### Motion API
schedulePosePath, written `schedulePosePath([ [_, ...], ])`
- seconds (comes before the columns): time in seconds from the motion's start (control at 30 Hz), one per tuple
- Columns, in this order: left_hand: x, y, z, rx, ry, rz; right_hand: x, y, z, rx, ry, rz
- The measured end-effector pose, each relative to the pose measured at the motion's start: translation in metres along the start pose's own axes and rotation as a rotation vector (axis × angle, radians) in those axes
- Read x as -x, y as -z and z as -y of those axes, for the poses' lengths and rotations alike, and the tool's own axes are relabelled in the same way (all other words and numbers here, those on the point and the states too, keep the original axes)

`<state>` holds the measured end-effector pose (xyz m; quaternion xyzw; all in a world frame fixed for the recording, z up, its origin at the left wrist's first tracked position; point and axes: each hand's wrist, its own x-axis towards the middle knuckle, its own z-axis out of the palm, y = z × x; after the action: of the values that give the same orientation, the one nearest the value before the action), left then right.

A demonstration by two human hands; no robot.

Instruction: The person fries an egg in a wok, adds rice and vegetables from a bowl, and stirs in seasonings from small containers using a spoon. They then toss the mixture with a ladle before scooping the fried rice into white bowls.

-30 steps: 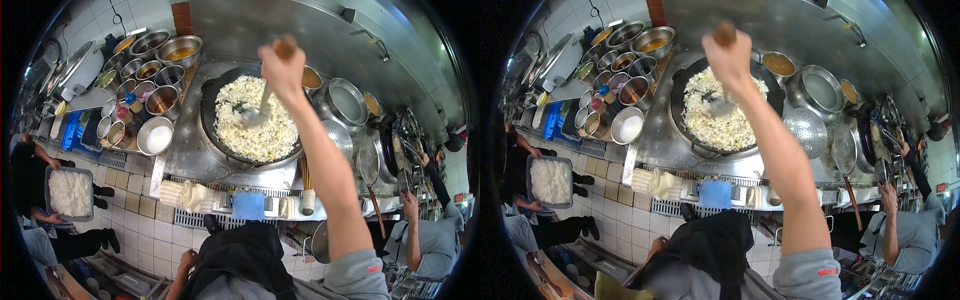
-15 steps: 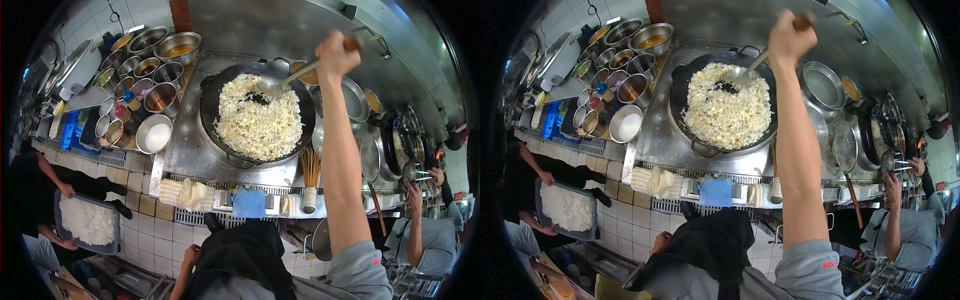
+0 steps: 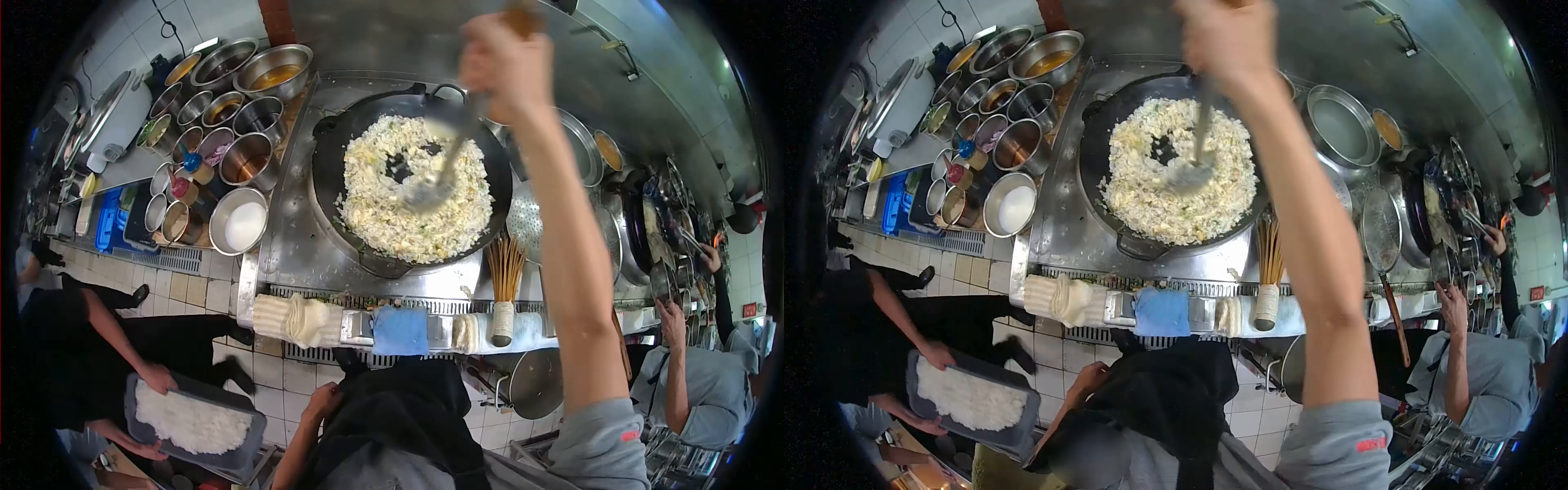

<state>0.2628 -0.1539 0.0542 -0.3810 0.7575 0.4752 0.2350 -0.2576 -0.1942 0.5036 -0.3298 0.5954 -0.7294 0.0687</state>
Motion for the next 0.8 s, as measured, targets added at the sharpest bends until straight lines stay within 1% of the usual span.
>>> schedulePosePath([
  [0.03,0.004,0.008,-0.015,0.024,0.044,0.048,0.002,0.016,0.016,-0.052,0.049,0.011],
  [0.07,0.007,0.011,-0.027,0.056,0.089,0.089,0.008,0.032,0.031,-0.038,0.075,0.004],
  [0.1,0.01,0.012,-0.034,0.065,0.096,0.075,0.026,0.04,0.044,-0.018,0.093,-0.055],
  [0.13,0.014,0.012,-0.038,0.074,0.133,0.084,0.039,0.04,0.031,0.024,0.166,-0.197],
  [0.2,0.016,0.004,-0.032,0.079,0.173,0.1,0.038,0.036,-0.021,-0.026,0.255,-0.316],
  [0.23,0.008,0.001,-0.022,0.046,0.101,0.124,0.032,0.024,-0.036,-0.06,0.284,-0.373],
  [0.27,0.005,-0.002,-0.016,0.014,0.029,0.15,0.021,0.017,-0.038,-0.056,0.284,-0.381],
  [0.3,0.005,0.005,-0.025,0.065,0.103,0.165,0.009,0.011,-0.038,-0.142,0.199,-0.345],
  [0.33,0.001,0.009,-0.026,-0.05,0.057,0.204,0.003,0.011,-0.035,-0.227,0.116,-0.31],
  [0.37,-0.009,0.014,-0.025,-0.157,0.008,0.235,0.011,0.01,-0.017,-0.225,0.123,-0.31],
  [0.43,-0.021,0.006,-0.006,-0.176,0.027,0.247,0.051,0.012,0.014,-0.264,0.085,-0.26],
  [0.47,-0.025,0.002,-0.002,-0.199,0.048,0.262,0.069,0.007,0.01,-0.16,0.091,-0.354],
  [0.5,-0.032,-0.003,0.001,-0.197,0.048,0.263,0.072,0.0,-0.006,-0.159,0.09,-0.352],
  [0.57,-0.034,-0.005,0.003,-0.273,-0.06,0.329,0.073,-0.002,-0.043,-0.262,0.218,-0.399],
  [0.6,-0.031,0.002,-0.008,-0.284,-0.062,0.333,0.056,0.004,-0.054,-0.376,0.168,-0.285],
  [0.63,-0.023,0.017,-0.039,-0.268,0.013,0.394,0.041,0.014,-0.048,-0.351,0.146,-0.185],
  [0.67,-0.019,0.033,-0.064,-0.251,0.088,0.451,0.039,0.026,-0.029,-0.287,0.117,-0.218],
  [0.7,-0.021,0.043,-0.074,-0.25,0.089,0.448,0.034,0.037,-0.006,-0.227,0.085,-0.242],
  [0.77,-0.019,0.06,-0.084,-0.315,-0.174,0.605,0.052,0.07,0.033,-0.452,-0.008,-0.058],
  [0.8,-0.013,0.071,-0.095,-0.312,-0.166,0.599,0.061,0.067,0.027,-0.461,-0.01,-0.054],
])
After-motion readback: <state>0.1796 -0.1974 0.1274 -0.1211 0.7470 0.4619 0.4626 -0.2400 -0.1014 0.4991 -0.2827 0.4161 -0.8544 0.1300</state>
